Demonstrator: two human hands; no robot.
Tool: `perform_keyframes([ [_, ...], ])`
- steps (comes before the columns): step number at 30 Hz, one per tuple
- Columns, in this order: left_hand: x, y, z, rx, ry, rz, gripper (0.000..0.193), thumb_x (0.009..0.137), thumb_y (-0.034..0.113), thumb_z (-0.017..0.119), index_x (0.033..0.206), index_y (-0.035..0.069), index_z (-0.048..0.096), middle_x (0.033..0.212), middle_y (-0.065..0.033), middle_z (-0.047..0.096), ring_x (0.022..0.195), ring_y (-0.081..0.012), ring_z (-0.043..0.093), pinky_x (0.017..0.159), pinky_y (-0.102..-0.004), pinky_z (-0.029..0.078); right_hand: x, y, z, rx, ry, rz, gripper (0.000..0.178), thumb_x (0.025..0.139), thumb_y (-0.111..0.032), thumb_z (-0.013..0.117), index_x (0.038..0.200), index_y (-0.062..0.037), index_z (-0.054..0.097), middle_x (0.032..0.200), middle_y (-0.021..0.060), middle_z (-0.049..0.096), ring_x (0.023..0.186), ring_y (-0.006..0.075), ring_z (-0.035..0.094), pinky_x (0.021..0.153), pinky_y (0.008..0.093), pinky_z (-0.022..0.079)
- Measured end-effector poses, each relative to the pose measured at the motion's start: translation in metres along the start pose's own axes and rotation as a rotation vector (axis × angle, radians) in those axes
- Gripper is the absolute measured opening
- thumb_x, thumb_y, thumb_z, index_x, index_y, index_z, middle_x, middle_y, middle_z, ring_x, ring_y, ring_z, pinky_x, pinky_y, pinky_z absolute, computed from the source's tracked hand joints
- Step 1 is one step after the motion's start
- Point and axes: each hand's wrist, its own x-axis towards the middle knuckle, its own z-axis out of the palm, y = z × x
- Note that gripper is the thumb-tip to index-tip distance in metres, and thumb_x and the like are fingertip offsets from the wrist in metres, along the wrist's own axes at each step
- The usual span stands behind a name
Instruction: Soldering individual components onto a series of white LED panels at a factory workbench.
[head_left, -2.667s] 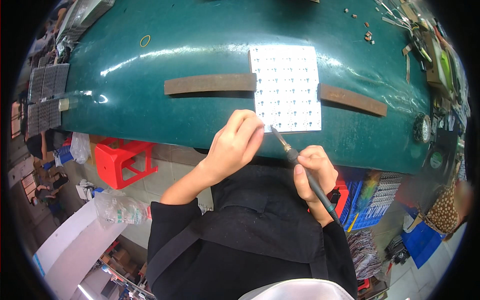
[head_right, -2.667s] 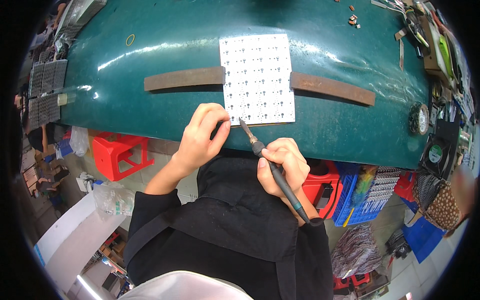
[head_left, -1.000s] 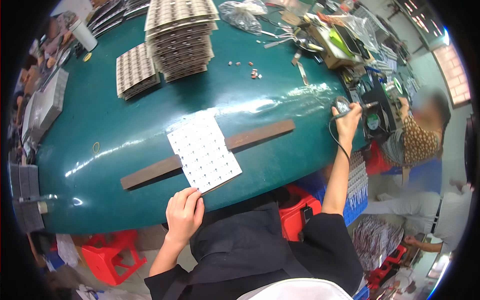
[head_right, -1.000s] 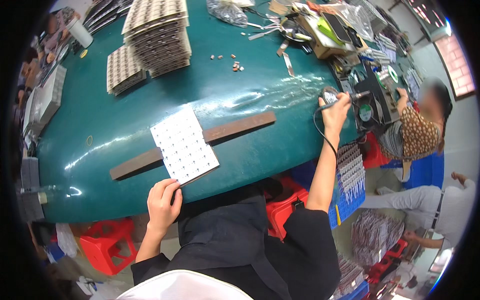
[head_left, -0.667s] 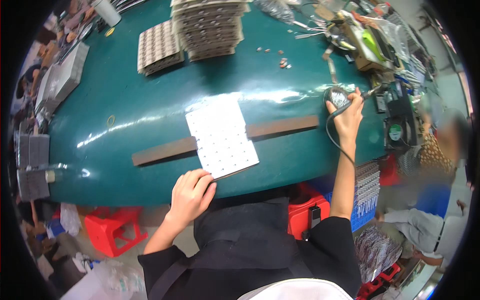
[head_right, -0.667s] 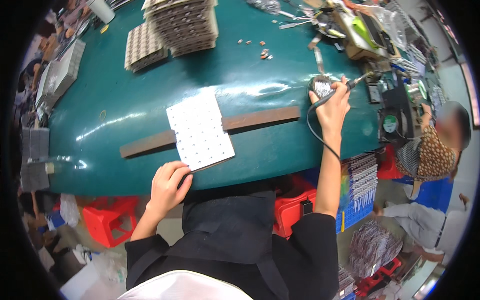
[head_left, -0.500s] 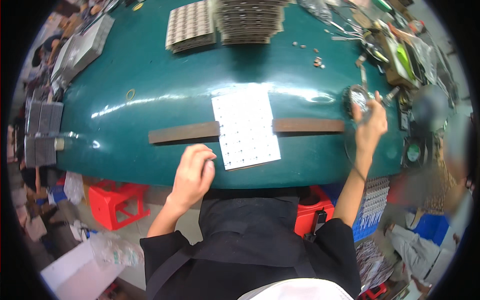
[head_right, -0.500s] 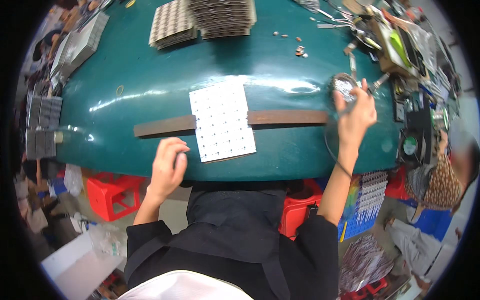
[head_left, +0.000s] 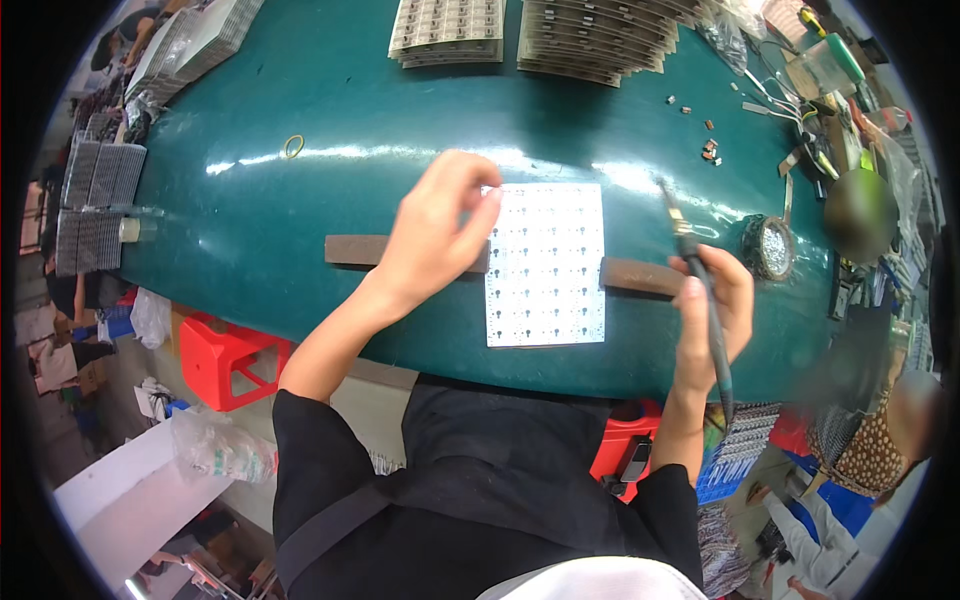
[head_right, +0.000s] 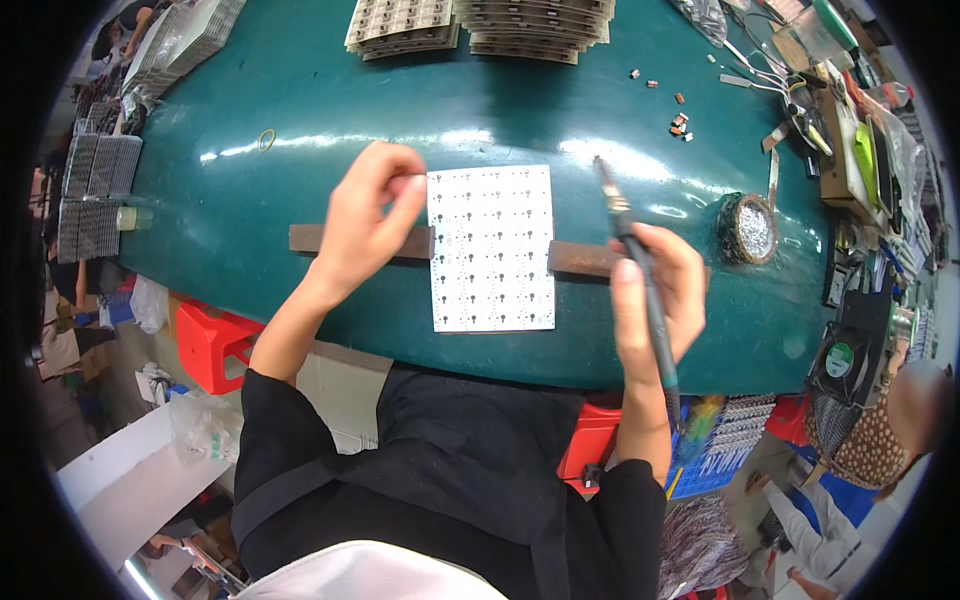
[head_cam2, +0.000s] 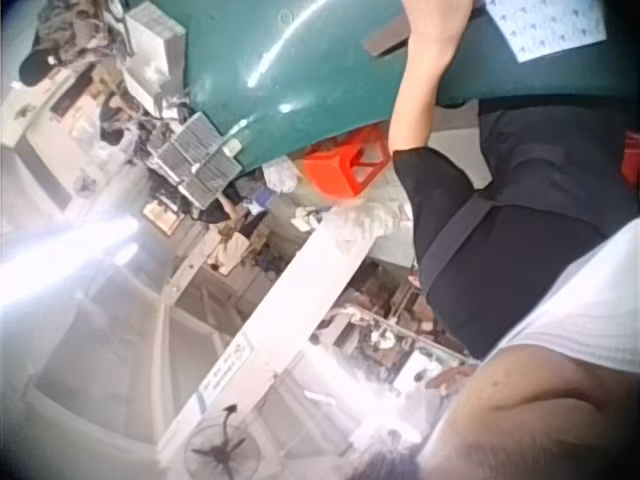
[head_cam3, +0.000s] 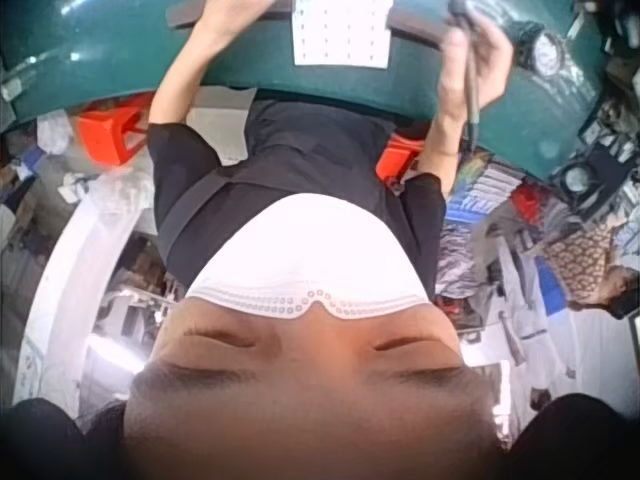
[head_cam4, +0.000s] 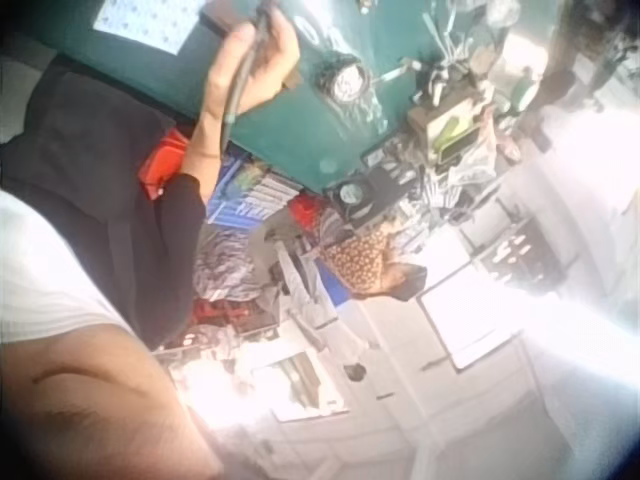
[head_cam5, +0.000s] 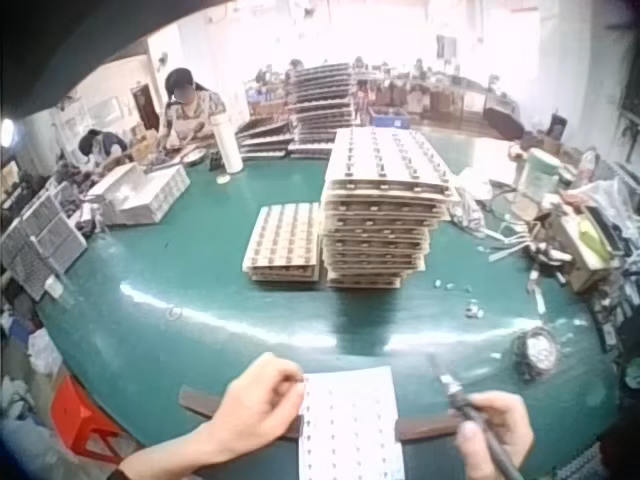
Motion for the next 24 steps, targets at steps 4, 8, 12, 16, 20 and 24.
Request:
perform_keyframes([
  [4, 0.015, -0.008, 0.021, 0.207, -0.096, 0.064, 0.014, 0.089, 0.005, 0.061, 0.101, 0.003, 0.055, 0.094, -0.0118, 0.056, 0.084, -0.0258, 0.06, 0.074, -0.0344, 0.05, 0.02, 0.018, 0.028, 0.03, -0.196, -0.096, 0.02, 0.086, 0.001, 0.065, 0.105, 0.0069, 0.062, 0.101, 0.0136, 0.065, 0.086, 0.0131, 0.062, 0.076, 0.0254, 0.05],
  [8, 0.016, -0.018, 0.031, 0.299, -0.131, 0.059, 0.011, 0.087, 0.004, 0.061, 0.096, 0.003, 0.054, 0.091, -0.0124, 0.059, 0.088, -0.0309, 0.061, 0.075, -0.0402, 0.05, 0.016, 0.033, 0.045, -0.031, -0.207, -0.075, 0.016, 0.082, 0.003, 0.067, 0.097, 0.0079, 0.064, 0.09, 0.0107, 0.067, 0.068, 0.0069, 0.058, 0.06, 0.02, 0.047],
  [12, 0.014, -0.02, 0.035, 0.326, -0.117, 0.017, 0.011, 0.087, 0.003, 0.061, 0.095, 0.003, 0.055, 0.087, -0.0114, 0.061, 0.085, -0.0301, 0.063, 0.073, -0.0397, 0.05, 0.015, 0.046, 0.053, -0.09, -0.22, -0.121, 0.018, 0.078, 0.003, 0.07, 0.095, 0.0054, 0.066, 0.084, 0.012, 0.068, 0.061, 0.009, 0.058, 0.055, 0.0211, 0.046],
  [16, 0.013, -0.024, 0.039, 0.318, -0.068, 0.048, 0.011, 0.085, 0.003, 0.063, 0.094, 0.002, 0.056, 0.086, -0.0111, 0.063, 0.081, -0.029, 0.064, 0.07, -0.0387, 0.051, 0.019, 0.041, 0.058, -0.169, -0.247, -0.194, 0.018, 0.076, 0.003, 0.071, 0.093, 0.0039, 0.067, 0.083, 0.0133, 0.069, 0.059, 0.013, 0.059, 0.052, 0.023, 0.045],
  [20, 0.014, -0.026, 0.041, 0.313, -0.02, 0.087, 0.01, 0.082, 0.003, 0.063, 0.087, 0.004, 0.054, 0.078, -0.0103, 0.059, 0.074, -0.028, 0.06, 0.067, -0.0383, 0.051, 0.019, 0.042, 0.058, -0.17, -0.26, -0.133, 0.019, 0.075, 0.003, 0.071, 0.093, 0.0041, 0.067, 0.083, 0.0137, 0.069, 0.061, 0.0139, 0.061, 0.052, 0.0236, 0.046],
  [24, 0.014, -0.025, 0.041, 0.335, -0.033, 0.086, 0.011, 0.083, 0.003, 0.064, 0.089, 0.003, 0.055, 0.082, -0.0097, 0.06, 0.076, -0.0274, 0.062, 0.068, -0.0378, 0.051, 0.018, 0.044, 0.059, -0.173, -0.257, -0.131, 0.018, 0.076, 0.003, 0.071, 0.093, 0.0047, 0.066, 0.084, 0.0142, 0.069, 0.062, 0.0131, 0.063, 0.054, 0.0231, 0.048],
])
